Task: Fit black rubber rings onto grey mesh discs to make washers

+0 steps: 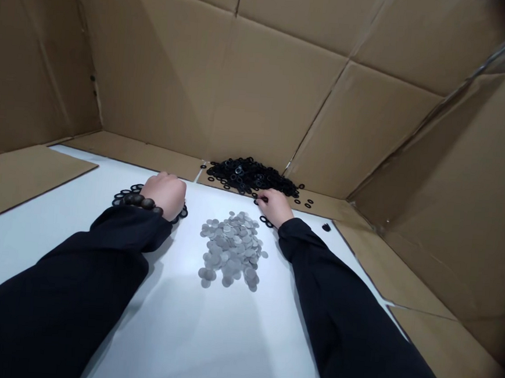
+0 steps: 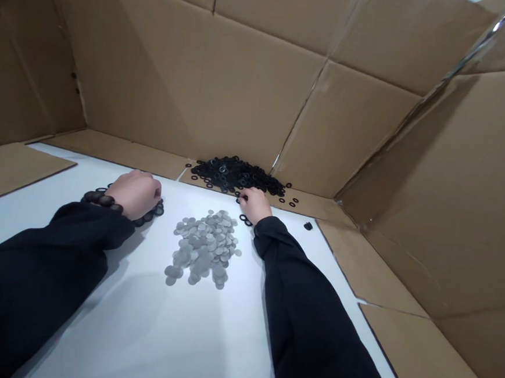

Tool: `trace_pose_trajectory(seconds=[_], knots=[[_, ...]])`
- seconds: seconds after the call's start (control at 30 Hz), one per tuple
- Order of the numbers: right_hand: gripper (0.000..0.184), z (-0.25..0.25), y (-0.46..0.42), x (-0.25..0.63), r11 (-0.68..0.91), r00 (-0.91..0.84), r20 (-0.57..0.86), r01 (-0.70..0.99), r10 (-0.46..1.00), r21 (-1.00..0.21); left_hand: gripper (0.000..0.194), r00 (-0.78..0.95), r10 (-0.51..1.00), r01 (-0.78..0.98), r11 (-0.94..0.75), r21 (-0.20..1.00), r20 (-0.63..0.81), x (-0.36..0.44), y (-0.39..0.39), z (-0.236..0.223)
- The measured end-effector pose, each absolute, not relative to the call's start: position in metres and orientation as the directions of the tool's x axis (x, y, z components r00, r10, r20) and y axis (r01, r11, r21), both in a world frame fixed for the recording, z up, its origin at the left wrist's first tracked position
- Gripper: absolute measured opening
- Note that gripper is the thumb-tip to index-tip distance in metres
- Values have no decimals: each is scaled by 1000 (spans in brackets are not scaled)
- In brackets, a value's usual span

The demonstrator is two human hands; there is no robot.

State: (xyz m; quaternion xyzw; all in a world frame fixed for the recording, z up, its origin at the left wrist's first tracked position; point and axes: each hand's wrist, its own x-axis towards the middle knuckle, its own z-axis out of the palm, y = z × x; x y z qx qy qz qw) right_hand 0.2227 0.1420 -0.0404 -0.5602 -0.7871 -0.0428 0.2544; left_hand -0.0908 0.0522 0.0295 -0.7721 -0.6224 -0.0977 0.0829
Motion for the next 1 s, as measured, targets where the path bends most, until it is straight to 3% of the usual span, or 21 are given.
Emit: trace_pose_trajectory(seconds=[0.2, 0.4, 0.53, 0.67, 0.8, 0.9, 1.0], knots=[[15, -31, 125, 219, 400, -213, 521, 874, 827, -277, 29, 271, 880, 960, -275, -46, 390, -75, 45, 31], [14, -25, 54, 191, 538, -275, 559, 752, 782, -382, 31, 523, 711, 749, -647, 145, 470, -39, 26, 21], [18, -25, 2, 173, 489, -212, 448, 511, 868, -707, 34, 625, 661, 633, -740, 226, 415, -18, 10, 12], [24, -22, -19, 170, 351, -161, 313, 383, 936, -854, 25, 647, 649, 584, -759, 287, 401, -6, 1, 9], [22, -20, -15, 179, 388, -132, 368, 427, 921, -817, 18, 547, 739, 567, -673, 475, 393, -5, 2, 7], [13, -24, -9, 186, 461, -191, 451, 631, 872, -623, 20, 431, 855, 528, -498, 688, 288, -6, 5, 5], [15, -28, -4, 191, 478, -299, 408, 744, 863, -467, 21, 371, 901, 472, -391, 790, 225, -6, 10, 1]])
